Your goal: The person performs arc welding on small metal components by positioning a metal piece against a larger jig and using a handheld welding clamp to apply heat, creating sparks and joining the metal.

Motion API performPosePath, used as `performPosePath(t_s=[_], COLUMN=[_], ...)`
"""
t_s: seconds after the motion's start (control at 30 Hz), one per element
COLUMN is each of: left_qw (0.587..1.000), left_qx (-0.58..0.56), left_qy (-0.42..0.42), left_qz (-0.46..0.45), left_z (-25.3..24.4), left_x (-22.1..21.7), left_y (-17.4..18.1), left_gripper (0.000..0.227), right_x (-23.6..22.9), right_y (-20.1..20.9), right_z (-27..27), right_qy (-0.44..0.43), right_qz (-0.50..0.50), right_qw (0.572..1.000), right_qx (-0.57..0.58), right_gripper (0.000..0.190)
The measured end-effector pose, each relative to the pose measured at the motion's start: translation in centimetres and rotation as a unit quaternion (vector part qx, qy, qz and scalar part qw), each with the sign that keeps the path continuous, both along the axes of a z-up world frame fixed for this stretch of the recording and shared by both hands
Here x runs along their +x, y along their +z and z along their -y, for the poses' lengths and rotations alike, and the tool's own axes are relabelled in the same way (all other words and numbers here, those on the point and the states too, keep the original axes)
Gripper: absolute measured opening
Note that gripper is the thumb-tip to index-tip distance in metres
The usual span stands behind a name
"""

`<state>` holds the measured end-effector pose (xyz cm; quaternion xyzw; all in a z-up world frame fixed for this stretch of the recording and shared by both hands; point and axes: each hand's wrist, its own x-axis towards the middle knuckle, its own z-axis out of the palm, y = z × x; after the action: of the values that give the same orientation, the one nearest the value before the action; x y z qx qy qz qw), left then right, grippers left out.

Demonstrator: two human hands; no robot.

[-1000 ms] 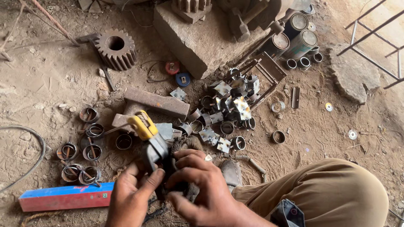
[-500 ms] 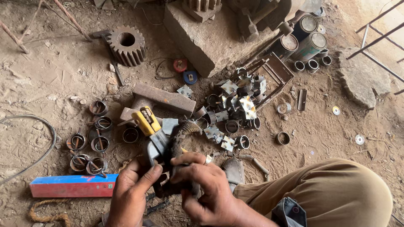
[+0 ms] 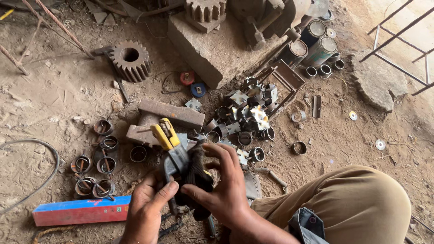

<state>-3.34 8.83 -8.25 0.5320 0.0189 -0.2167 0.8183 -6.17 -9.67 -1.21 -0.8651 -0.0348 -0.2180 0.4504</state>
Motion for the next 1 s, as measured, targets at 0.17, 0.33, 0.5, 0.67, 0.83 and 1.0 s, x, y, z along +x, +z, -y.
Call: performPosePath(t_s=[0.17,0.33,0.5,0.67,0.83,1.0], left_qw=[0.998,0.991,0.968,0.912,0.934,0.935], left_qx=[0.024,0.071,0.185,0.305,0.260,0.259], left_qy=[-0.050,-0.109,-0.146,-0.158,-0.212,-0.198], left_qz=[0.030,0.035,0.086,0.223,0.122,0.137], left_z=[-0.1,0.3,1.2,1.4,1.6,1.7], left_x=[0.0,0.3,1.3,2.2,2.5,1.6], left_y=[0.2,1.7,3.9,4.7,4.4,3.3], left_gripper=[0.026,0.036,0.034,0.040,0.048,0.040], right_x=[0.1,-0.2,-0.1,0.0,-0.6,-1.1], right_y=[-0.1,-1.3,-2.7,-3.5,-4.4,-3.3], right_z=[0.0,0.1,0.8,1.6,2.2,2.3], right_qy=[0.066,0.063,0.040,0.015,-0.020,0.043], right_qz=[-0.251,-0.273,-0.261,-0.283,-0.311,-0.310], right_qw=[0.947,0.940,0.934,0.884,0.803,0.889], right_qx=[0.188,0.195,0.242,0.372,0.508,0.333], right_gripper=[0.075,0.065,0.063,0.062,0.082,0.099])
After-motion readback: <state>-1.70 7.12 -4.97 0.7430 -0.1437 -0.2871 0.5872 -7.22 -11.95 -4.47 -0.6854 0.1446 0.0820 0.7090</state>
